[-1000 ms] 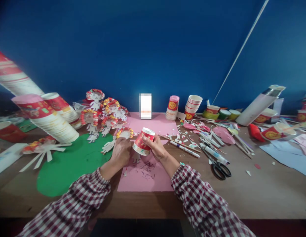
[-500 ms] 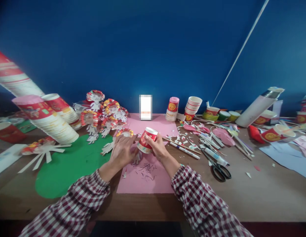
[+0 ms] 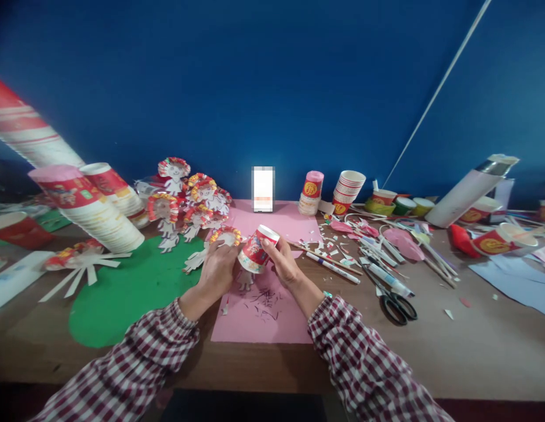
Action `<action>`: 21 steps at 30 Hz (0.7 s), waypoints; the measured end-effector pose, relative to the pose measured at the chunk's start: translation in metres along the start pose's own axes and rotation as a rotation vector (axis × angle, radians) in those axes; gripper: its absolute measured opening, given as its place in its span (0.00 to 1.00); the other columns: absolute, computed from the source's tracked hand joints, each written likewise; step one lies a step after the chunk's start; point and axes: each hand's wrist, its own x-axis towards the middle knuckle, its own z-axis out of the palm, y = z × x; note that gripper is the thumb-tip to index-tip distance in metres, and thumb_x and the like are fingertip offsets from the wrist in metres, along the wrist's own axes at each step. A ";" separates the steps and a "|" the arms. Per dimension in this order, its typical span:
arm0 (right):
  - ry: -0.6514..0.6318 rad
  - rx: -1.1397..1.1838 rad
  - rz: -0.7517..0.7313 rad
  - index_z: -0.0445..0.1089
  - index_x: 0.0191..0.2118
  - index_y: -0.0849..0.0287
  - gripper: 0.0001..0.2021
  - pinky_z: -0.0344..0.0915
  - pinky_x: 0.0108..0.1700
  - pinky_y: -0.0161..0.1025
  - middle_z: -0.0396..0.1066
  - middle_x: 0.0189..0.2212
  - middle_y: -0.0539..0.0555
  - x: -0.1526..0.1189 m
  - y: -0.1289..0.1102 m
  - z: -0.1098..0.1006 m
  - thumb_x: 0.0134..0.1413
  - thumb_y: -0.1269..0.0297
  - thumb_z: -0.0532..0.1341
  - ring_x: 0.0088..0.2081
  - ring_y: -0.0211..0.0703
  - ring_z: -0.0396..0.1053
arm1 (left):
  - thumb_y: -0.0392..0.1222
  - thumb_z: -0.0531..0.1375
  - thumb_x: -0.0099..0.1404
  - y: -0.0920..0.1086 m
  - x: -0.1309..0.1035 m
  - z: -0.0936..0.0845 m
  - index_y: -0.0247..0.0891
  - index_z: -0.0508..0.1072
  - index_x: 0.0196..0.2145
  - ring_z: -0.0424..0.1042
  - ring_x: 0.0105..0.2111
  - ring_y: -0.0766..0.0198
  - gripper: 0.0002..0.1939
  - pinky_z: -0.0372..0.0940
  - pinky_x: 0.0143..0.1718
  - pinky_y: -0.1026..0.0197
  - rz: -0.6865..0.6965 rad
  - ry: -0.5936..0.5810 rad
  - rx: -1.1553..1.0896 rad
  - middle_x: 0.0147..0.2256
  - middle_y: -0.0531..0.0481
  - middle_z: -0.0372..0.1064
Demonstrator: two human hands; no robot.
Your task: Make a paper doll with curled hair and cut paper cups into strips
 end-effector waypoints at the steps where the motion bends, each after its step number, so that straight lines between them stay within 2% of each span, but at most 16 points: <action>1: -0.008 0.012 0.003 0.68 0.46 0.54 0.26 0.67 0.36 0.40 0.73 0.36 0.53 0.000 0.000 0.000 0.44 0.45 0.65 0.39 0.48 0.70 | 0.28 0.50 0.57 0.000 0.000 0.000 0.34 0.72 0.39 0.70 0.35 0.57 0.15 0.55 0.51 0.49 -0.002 0.000 -0.011 0.30 0.45 0.72; 3: -0.031 0.042 0.010 0.68 0.45 0.55 0.27 0.67 0.36 0.40 0.73 0.37 0.54 0.001 0.001 0.000 0.42 0.44 0.66 0.38 0.47 0.70 | 0.31 0.52 0.57 -0.001 0.000 0.000 0.35 0.72 0.31 0.70 0.34 0.57 0.09 0.57 0.49 0.49 -0.007 -0.009 -0.029 0.28 0.45 0.71; 5: -0.045 0.078 0.021 0.69 0.44 0.56 0.27 0.68 0.36 0.40 0.73 0.37 0.54 0.002 0.003 -0.001 0.40 0.44 0.67 0.37 0.46 0.71 | 0.33 0.53 0.58 -0.001 0.000 0.001 0.35 0.71 0.26 0.70 0.31 0.58 0.08 0.58 0.46 0.50 -0.009 -0.007 -0.045 0.25 0.45 0.70; 9: -0.055 0.140 0.031 0.68 0.43 0.56 0.27 0.68 0.39 0.42 0.73 0.36 0.54 0.002 0.004 -0.001 0.38 0.44 0.68 0.36 0.46 0.72 | 0.35 0.52 0.60 -0.002 0.000 0.005 0.36 0.69 0.22 0.68 0.25 0.61 0.12 0.59 0.42 0.52 -0.005 0.013 -0.018 0.21 0.48 0.68; 13: -0.108 0.154 0.036 0.67 0.42 0.56 0.24 0.69 0.40 0.43 0.73 0.37 0.54 -0.001 0.000 0.002 0.43 0.46 0.66 0.38 0.47 0.72 | 0.37 0.50 0.63 -0.002 0.000 0.006 0.37 0.68 0.19 0.65 0.23 0.63 0.16 0.58 0.38 0.54 0.010 0.001 0.016 0.19 0.49 0.66; 16: -0.091 0.176 0.034 0.66 0.44 0.56 0.22 0.69 0.41 0.44 0.73 0.39 0.54 -0.001 -0.002 0.002 0.46 0.48 0.65 0.38 0.46 0.72 | 0.39 0.51 0.63 -0.001 -0.001 0.005 0.38 0.65 0.15 0.62 0.20 0.65 0.19 0.57 0.36 0.56 0.005 0.015 -0.031 0.16 0.51 0.63; 18: -0.055 0.182 0.032 0.65 0.44 0.56 0.22 0.69 0.41 0.43 0.73 0.39 0.54 0.001 -0.001 0.001 0.46 0.48 0.65 0.38 0.46 0.72 | 0.44 0.53 0.63 0.000 -0.001 0.004 0.38 0.67 0.17 0.64 0.22 0.64 0.18 0.57 0.36 0.56 -0.031 0.054 -0.045 0.16 0.51 0.63; 20: -0.023 0.159 0.041 0.65 0.44 0.55 0.23 0.69 0.39 0.42 0.73 0.38 0.54 0.003 0.002 -0.001 0.46 0.48 0.65 0.36 0.45 0.72 | 0.48 0.55 0.61 0.003 0.000 0.001 0.38 0.73 0.28 0.67 0.28 0.60 0.13 0.57 0.39 0.55 -0.062 0.101 -0.044 0.22 0.50 0.68; 21: -0.014 0.139 0.046 0.65 0.44 0.55 0.23 0.69 0.38 0.41 0.73 0.37 0.53 0.003 0.003 -0.001 0.45 0.48 0.66 0.36 0.45 0.72 | 0.49 0.55 0.61 0.004 0.000 0.000 0.37 0.74 0.36 0.68 0.31 0.58 0.14 0.57 0.41 0.54 -0.063 0.118 -0.045 0.25 0.48 0.70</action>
